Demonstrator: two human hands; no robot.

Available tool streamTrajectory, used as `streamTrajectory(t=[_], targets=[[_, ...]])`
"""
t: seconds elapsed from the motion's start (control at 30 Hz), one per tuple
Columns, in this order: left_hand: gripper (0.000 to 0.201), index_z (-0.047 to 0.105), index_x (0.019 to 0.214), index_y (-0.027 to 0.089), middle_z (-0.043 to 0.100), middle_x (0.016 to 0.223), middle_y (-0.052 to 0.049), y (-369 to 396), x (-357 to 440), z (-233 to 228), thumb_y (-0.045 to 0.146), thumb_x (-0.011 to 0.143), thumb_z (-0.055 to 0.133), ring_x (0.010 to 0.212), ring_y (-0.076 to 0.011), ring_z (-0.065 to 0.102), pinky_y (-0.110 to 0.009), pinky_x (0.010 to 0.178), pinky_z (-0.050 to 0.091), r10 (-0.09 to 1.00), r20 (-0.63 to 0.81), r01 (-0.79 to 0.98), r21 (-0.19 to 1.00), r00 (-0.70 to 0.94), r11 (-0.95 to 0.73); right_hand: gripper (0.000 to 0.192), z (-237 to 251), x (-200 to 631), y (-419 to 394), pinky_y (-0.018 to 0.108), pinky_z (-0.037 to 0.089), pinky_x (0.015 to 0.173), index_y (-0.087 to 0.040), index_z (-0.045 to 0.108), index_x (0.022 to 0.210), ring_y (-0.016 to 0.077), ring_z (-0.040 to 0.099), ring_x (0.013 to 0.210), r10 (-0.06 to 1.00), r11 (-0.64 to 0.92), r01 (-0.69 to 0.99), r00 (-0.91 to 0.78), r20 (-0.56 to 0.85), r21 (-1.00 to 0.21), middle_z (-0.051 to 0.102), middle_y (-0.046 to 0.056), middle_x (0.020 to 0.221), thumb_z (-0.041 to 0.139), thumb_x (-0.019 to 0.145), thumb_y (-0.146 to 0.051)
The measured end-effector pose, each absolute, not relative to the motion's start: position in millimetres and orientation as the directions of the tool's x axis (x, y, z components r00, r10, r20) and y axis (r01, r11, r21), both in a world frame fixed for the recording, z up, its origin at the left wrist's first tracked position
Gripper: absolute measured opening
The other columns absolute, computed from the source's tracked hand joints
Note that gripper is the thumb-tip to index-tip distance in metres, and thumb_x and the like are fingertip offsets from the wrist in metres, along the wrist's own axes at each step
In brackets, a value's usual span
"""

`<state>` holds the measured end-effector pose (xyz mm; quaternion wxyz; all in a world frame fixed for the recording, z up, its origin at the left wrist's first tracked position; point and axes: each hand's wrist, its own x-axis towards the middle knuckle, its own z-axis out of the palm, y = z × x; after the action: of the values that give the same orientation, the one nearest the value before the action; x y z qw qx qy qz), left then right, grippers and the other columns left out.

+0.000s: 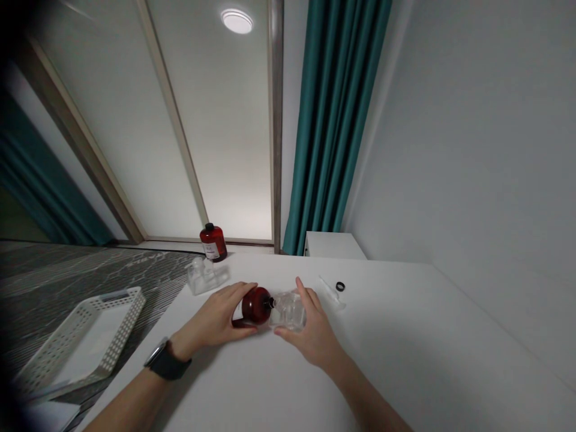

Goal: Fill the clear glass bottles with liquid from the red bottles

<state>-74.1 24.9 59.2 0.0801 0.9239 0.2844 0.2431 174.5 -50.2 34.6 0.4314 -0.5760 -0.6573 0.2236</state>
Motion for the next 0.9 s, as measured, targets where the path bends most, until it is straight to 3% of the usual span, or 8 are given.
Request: streamTrajectory(t=[0.2,0.53,0.9], targets=[[0.076,0.043,0.141,0.022,0.064,0.129,-0.014,23.1,-73.2,62.2,0.042,0.077,0.079,0.114,-0.0354,0.064,-0.051,0.096,0.053,0.571,0.416,0.48,0.31,0.707,-0.82,0.085,34.6,175.9,-51.5,0.049,0.044,0.11,-0.025,0.046,0.142,0.0317,0.055,0.128,0.941,0.254,0.569,0.044,0.337,-0.782,0.057,0.011,0.137,0.083,0.065,-0.024],[0.073,0.042,0.138,0.016,0.064,0.128,-0.018,21.7,-70.2,65.8,0.041,0.079,0.078,0.115,-0.0354,0.063,-0.052,0.096,0.053,0.567,0.407,0.498,0.272,0.716,-0.824,0.091,37.6,178.9,-50.5,0.047,0.046,0.11,-0.024,0.038,0.15,0.0301,0.057,0.124,0.93,0.298,0.622,-0.017,0.368,-0.724,0.058,0.011,0.132,0.081,0.071,-0.026],[0.074,0.041,0.141,0.02,0.064,0.126,-0.016,20.1,-71.1,66.7,0.043,0.08,0.074,0.111,-0.0353,0.064,-0.051,0.092,0.053,0.543,0.451,0.493,0.235,0.708,-0.838,0.096,39.8,181.6,-53.5,0.048,0.047,0.109,-0.027,0.032,0.154,0.031,0.058,0.123,0.904,0.348,0.639,-0.034,0.426,-0.686,0.059,0.01,0.131,0.081,0.072,-0.026]])
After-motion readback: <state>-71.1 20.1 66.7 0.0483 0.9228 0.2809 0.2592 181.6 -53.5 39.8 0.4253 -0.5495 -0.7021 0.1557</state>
